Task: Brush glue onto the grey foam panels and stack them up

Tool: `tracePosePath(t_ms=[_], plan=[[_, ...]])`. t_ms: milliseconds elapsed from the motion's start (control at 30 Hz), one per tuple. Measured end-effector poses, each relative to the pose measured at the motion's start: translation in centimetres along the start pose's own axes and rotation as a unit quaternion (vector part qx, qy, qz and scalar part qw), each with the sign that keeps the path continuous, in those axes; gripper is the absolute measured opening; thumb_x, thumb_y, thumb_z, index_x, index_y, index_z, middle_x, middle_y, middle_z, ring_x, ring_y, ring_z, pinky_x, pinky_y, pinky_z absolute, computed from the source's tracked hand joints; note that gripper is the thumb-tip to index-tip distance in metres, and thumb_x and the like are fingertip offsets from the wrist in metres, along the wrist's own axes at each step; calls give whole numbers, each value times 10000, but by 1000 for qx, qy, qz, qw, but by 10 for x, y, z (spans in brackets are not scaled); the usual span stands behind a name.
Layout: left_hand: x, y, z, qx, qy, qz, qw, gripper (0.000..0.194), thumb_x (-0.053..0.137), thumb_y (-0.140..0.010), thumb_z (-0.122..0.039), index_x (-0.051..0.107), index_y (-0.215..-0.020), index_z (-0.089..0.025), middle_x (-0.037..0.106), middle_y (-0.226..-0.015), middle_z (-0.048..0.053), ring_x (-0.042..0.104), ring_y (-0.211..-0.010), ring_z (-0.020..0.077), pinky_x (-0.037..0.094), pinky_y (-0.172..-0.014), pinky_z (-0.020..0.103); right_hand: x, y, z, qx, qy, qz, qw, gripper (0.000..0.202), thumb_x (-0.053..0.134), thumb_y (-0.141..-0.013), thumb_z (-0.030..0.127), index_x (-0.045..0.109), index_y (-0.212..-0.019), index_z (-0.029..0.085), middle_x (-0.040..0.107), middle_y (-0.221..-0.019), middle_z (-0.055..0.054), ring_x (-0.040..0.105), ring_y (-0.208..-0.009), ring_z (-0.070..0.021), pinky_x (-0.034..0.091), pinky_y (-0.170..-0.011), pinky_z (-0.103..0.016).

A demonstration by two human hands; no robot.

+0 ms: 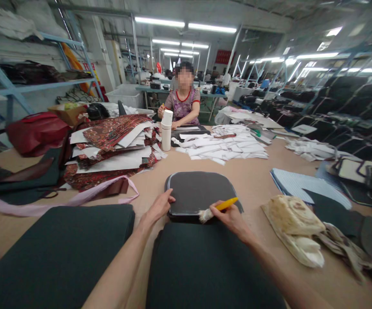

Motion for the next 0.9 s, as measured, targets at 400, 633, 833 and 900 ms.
tracePosePath(t_ms=[400,633,833,900], plan=[[25,7,-73,27,-202,45,978,566,510,-743,-184,404,-1298,-176,554,-1206,119,470,-1143,264,336,-985,443,-182,24,-74,122,162,-228,952,398,551,-655,553,591,-560,168,565,-475,-31,526,-460,-167,393,-485,-276],[65,7,-97,36,-285,83,954,677,578,-682,-111,351,-1317,-174,469,-1288,121,406,-1197,279,331,-982,421,-147,21,-30,102,82,-213,968,407,556,-654,580,617,-652,178,524,-482,13,509,-471,-146,397,-494,-252],[50,14,-97,57,-309,83,946,540,505,-768,-165,380,-1291,-207,519,-1255,60,459,-1148,205,329,-1008,341,-145,5,-30,89,12,-232,969,424,552,-677,552,662,-786,157,561,-558,0,550,-571,-164,434,-589,-266],[53,16,-99,57,-322,73,942,405,434,-792,-126,490,-1184,-211,552,-1195,60,486,-1096,213,377,-964,362,-139,-13,-27,74,-8,-218,973,448,552,-675,539,672,-855,147,561,-552,3,550,-575,-165,434,-587,-268]])
Point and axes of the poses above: each hand's wrist, its own y-axis away from the middle knuckle, its own x-axis out of the palm, z = x × y, the point moved 3 cm from there along -y, towards the middle knuckle
